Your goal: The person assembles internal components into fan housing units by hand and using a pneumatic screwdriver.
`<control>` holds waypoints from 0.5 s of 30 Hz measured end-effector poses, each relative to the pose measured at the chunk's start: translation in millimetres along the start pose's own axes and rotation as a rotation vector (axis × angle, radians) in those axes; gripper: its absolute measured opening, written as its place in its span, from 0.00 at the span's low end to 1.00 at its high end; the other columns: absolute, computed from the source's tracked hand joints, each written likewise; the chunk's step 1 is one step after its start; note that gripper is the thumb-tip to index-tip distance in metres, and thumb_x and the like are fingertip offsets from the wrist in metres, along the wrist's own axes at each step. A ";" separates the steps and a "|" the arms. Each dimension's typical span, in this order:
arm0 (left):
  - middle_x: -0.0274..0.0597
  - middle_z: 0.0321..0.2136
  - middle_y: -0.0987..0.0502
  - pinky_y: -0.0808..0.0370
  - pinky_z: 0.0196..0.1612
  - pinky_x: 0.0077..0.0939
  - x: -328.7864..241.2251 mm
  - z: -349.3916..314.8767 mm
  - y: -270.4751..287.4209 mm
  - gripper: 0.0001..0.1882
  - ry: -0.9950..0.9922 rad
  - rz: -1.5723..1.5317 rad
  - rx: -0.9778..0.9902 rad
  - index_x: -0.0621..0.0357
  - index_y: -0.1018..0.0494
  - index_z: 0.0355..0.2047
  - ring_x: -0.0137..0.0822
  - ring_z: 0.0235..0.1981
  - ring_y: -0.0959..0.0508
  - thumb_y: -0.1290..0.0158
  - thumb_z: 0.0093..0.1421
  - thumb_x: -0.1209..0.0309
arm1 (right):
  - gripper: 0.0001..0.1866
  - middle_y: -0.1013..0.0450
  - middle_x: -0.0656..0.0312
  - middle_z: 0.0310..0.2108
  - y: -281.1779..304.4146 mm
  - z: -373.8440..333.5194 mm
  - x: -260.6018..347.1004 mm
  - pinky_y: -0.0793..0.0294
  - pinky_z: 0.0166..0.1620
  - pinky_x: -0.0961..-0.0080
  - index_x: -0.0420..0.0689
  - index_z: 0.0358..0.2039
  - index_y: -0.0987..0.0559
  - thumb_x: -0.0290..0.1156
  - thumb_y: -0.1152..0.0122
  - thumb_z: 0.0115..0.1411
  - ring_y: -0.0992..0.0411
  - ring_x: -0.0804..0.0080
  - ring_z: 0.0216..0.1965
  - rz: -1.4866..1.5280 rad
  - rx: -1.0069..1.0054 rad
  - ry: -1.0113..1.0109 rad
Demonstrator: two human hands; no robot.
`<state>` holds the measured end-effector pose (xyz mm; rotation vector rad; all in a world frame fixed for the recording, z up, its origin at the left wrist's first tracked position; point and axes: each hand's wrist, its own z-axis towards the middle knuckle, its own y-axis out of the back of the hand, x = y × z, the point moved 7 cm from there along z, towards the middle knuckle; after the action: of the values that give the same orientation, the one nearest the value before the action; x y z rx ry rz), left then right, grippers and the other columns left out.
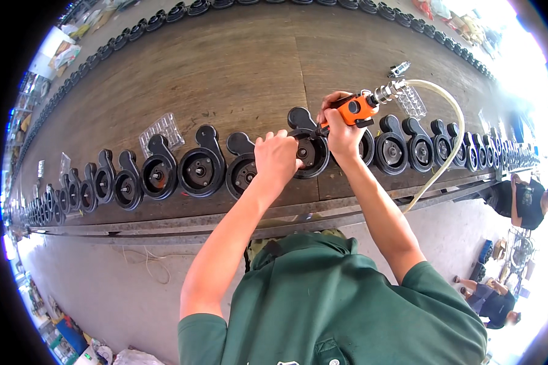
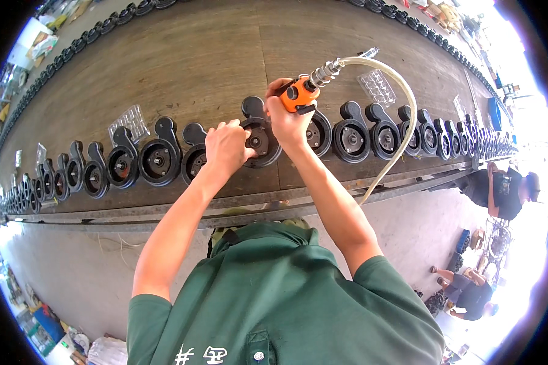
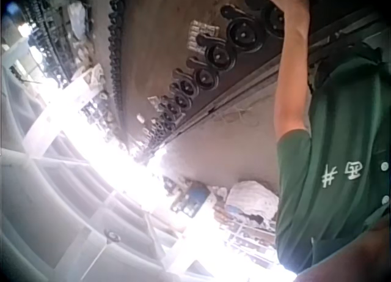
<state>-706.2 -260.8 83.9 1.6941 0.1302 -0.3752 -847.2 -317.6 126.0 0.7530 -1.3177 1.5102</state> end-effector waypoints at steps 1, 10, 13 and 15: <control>0.39 0.39 0.18 0.25 0.50 0.40 0.0 -0.3 0.2 0.18 -0.001 -0.011 -0.018 0.51 0.14 0.35 0.42 0.46 0.19 0.25 0.44 0.59 | 0.07 0.26 0.63 0.27 0.4 0.4 0.4 0.27 0.26 0.83 0.38 0.32 0.24 0.15 0.45 0.53 0.27 0.79 0.22 0.000 -0.001 0.003; 0.40 0.39 0.18 0.24 0.48 0.40 -1.4 -0.7 1.1 0.18 -0.017 0.011 -0.033 0.51 0.15 0.33 0.43 0.45 0.19 0.25 0.44 0.59 | 0.06 0.26 0.63 0.27 1.8 -1.3 2.6 0.27 0.27 0.82 0.38 0.32 0.25 0.15 0.45 0.53 0.26 0.78 0.23 0.002 0.000 0.003; 0.42 0.41 0.19 0.23 0.48 0.41 -3.4 -0.3 2.1 0.20 -0.018 0.037 0.024 0.49 0.13 0.41 0.45 0.46 0.19 0.27 0.48 0.58 | 0.06 0.26 0.64 0.27 4.1 -2.0 3.6 0.27 0.26 0.82 0.38 0.32 0.25 0.15 0.46 0.54 0.26 0.78 0.23 0.019 -0.013 0.011; 0.42 0.40 0.19 0.23 0.48 0.41 -3.6 -0.3 1.1 0.20 -0.019 0.044 0.022 0.49 0.13 0.40 0.45 0.46 0.19 0.27 0.48 0.58 | 0.06 0.26 0.64 0.26 4.7 -1.5 2.9 0.27 0.26 0.82 0.38 0.32 0.25 0.15 0.46 0.54 0.27 0.79 0.23 0.028 -0.024 0.013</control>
<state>-709.2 -260.2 86.1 1.7118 0.0751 -0.3610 -852.3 -315.2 126.5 0.7112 -1.3389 1.5163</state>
